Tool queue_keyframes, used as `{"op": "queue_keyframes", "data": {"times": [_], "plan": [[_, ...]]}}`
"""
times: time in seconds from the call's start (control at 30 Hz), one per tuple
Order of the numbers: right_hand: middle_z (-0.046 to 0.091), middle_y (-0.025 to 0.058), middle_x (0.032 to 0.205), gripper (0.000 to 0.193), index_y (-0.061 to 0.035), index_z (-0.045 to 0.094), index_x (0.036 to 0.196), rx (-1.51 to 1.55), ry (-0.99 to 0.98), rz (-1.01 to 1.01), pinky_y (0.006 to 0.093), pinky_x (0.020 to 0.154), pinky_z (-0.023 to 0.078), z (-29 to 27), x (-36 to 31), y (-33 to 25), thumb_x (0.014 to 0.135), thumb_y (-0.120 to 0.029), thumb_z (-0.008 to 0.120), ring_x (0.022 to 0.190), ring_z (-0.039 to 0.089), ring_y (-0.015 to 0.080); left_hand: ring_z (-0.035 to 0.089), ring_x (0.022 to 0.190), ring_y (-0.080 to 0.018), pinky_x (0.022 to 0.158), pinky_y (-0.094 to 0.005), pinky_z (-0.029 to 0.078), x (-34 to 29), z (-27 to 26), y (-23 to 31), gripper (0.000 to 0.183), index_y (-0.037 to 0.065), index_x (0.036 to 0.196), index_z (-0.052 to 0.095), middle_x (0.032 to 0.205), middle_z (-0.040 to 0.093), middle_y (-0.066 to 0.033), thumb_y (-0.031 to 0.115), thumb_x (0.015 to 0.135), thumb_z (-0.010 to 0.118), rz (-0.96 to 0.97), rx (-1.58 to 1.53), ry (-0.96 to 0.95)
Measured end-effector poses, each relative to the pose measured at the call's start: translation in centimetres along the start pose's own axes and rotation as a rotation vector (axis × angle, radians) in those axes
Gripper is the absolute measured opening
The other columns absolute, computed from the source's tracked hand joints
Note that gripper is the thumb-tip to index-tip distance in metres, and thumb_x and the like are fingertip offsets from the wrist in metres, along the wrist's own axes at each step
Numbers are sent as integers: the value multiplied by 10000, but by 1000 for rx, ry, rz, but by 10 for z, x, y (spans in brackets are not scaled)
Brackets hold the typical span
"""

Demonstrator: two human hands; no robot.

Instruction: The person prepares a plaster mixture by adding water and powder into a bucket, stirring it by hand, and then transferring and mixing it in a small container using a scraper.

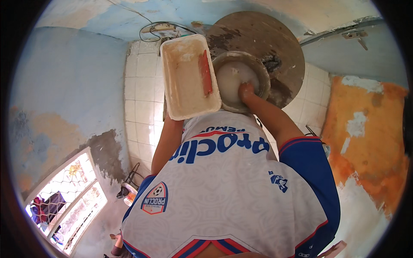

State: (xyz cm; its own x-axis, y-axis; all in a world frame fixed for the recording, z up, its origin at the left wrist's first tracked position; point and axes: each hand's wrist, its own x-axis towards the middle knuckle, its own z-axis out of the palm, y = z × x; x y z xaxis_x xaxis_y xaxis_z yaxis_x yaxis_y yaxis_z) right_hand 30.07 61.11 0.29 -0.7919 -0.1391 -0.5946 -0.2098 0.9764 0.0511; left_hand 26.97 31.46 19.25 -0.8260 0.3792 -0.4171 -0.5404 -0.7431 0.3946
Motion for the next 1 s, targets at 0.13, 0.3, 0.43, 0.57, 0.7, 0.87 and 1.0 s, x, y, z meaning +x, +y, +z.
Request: {"op": "queue_keyframes", "data": {"times": [0.13, 0.3, 0.43, 0.57, 0.7, 0.87, 1.0], "plan": [[741, 168, 1042, 280, -89, 759, 1051, 21, -73, -202, 437, 899, 545, -28, -24, 16, 913, -170, 530, 1024, 709, 309, 624, 1214, -271, 997, -448, 559, 3, -4, -4, 571, 84, 1480, 463, 1371, 603, -152, 450, 1040, 465, 16, -19, -5], [730, 195, 1054, 270, -38, 751, 1013, 177, 84, -268, 466, 892, 552, -46, -52, 22, 904, -143, 527, 1020, 707, 352, 623, 1215, -270, 994, -449, 560, 4, -1, -5, 570, 85, 1479, 464, 1369, 604, -152, 447, 1039, 468, 18, -21, -17], [717, 213, 1049, 261, -27, 733, 1048, 211, 32, -322, 475, 870, 556, -61, -62, 30, 887, -144, 563, 1014, 703, 374, 622, 1216, -270, 992, -450, 562, -1, -5, -8, 569, 86, 1478, 464, 1367, 605, -153, 446, 1038, 471, 36, -31, -7], [709, 205, 1059, 373, -29, 685, 1189, 50, -337, -349, 455, 853, 558, -36, 0, 44, 840, -145, 625, 981, 692, 372, 621, 1217, -270, 990, -450, 563, -4, -1, -9, 567, 87, 1478, 465, 1365, 606, -153, 444, 1037, 474, 23, -31, -12], [697, 153, 1093, 403, -20, 668, 1230, 993, -521, 176, 432, 831, 543, 0, 53, 51, 856, -168, 655, 968, 660, 309, 621, 1218, -269, 988, -450, 564, -10, -2, -10, 566, 88, 1477, 465, 1363, 607, -154, 442, 1036, 477, 26, -21, -2], [682, 127, 1170, 422, -39, 658, 1246, 1847, -216, 560, 440, 913, 496, 57, 83, 45, 863, -214, 683, 1036, 635, 292, 620, 1219, -269, 986, -451, 566, -21, -5, -13, 565, 89, 1476, 466, 1360, 608, -154, 440, 1034, 480, 48, -29, 18], [672, 117, 1233, 447, -61, 648, 1262, 1981, -154, 506, 447, 997, 456, 125, 102, 87, 861, -249, 705, 1103, 621, 289, 619, 1220, -269, 984, -451, 567, -2, 2, -10, 564, 89, 1476, 467, 1359, 609, -155, 438, 1033, 483, -6, -11, -20]]}}
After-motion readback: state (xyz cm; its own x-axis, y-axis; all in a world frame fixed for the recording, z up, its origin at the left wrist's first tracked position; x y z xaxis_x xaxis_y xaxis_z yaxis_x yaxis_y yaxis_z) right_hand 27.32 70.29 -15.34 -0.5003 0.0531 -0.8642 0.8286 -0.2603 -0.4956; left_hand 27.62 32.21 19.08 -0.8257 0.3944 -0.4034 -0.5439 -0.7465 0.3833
